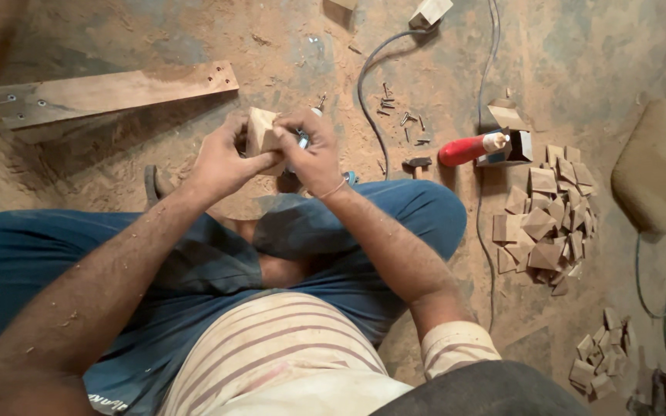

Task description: The person sits on the workshop floor and drills holes into small wooden blocks and a long wood strip using a cordless drill. They squeeze glue from a red bottle onto a block, press pieces together, and hammer a strip into place to assemble the wooden parts.

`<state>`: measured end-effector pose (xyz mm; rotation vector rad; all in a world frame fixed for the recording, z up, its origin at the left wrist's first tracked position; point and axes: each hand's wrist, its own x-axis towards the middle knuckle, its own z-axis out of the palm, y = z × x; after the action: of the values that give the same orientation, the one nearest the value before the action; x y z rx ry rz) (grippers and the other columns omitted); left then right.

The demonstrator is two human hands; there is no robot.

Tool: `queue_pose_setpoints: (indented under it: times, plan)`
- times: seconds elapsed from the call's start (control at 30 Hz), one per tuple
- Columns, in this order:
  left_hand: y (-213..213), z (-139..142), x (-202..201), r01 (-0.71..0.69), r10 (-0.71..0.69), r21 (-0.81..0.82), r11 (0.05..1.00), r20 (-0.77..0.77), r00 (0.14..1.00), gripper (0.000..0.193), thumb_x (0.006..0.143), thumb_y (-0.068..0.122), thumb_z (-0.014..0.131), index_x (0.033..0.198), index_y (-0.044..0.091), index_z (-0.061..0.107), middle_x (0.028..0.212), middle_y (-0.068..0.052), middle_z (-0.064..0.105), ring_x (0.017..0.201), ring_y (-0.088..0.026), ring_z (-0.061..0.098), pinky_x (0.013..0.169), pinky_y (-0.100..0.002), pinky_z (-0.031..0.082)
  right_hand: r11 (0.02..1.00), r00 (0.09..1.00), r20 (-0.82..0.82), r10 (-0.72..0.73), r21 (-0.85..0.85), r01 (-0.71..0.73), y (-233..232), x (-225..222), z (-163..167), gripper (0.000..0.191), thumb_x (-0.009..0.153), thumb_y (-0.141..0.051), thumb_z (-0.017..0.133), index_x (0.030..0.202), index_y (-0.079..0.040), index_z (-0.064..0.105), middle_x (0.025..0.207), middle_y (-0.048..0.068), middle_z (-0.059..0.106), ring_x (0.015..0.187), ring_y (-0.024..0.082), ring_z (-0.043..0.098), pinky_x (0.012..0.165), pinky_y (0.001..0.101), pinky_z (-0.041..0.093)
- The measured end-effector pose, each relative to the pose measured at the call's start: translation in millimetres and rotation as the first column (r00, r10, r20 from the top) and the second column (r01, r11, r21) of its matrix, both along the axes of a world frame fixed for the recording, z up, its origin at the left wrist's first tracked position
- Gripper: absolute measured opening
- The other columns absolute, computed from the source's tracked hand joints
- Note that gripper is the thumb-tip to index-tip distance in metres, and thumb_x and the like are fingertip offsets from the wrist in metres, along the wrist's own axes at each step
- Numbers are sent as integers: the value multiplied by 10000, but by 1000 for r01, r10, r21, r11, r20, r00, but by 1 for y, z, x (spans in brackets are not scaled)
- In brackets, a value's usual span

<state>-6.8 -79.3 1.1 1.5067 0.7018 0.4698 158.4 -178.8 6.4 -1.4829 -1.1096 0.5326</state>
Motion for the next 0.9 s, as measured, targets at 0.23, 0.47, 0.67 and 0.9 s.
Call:
queue_pose_setpoints:
  times: [0.23, 0.47, 0.67, 0.9]
  plan:
    - [10, 0, -1, 5, 9, -197, 980, 72, 997, 564, 855, 197, 828, 1334, 1, 606, 1187, -85, 721, 1056, -144, 707, 920, -308, 584, 976, 850, -481, -214, -80, 200, 16, 42, -25, 124, 990, -165, 700, 1036, -51, 721, 972, 49, 754, 896, 121, 691, 828, 277, 560]
    - [14, 2, -4, -10, 54, -297, 955, 139, 989, 505, 880, 188, 800, 1322, 8, 636, 1130, -45, 741, 1005, -103, 686, 873, -267, 566, 988, 951, -282, -127, -119, 97, 17, 33, -29, 251, 1040, -224, 709, 907, -16, 757, 816, 45, 738, 767, 107, 684, 724, 271, 571]
    - [20, 1, -7, -89, 99, -150, 985, 64, 993, 538, 850, 216, 847, 1285, -7, 623, 1146, -83, 732, 1030, -126, 687, 893, -276, 572, 926, 980, -28, -197, -335, 176, 12, 23, -19, 284, 986, -217, 817, 916, 41, 721, 771, 87, 673, 713, 124, 573, 635, 294, 482]
    - [24, 5, -6, -200, 171, 184, 962, 160, 972, 718, 811, 172, 920, 1319, -39, 458, 1222, -146, 686, 1133, -189, 699, 962, -327, 576, 975, 982, 190, -14, -217, 56, 4, 80, 13, 351, 964, -233, 734, 1241, -24, 675, 1088, 90, 730, 965, 139, 716, 832, 274, 603]
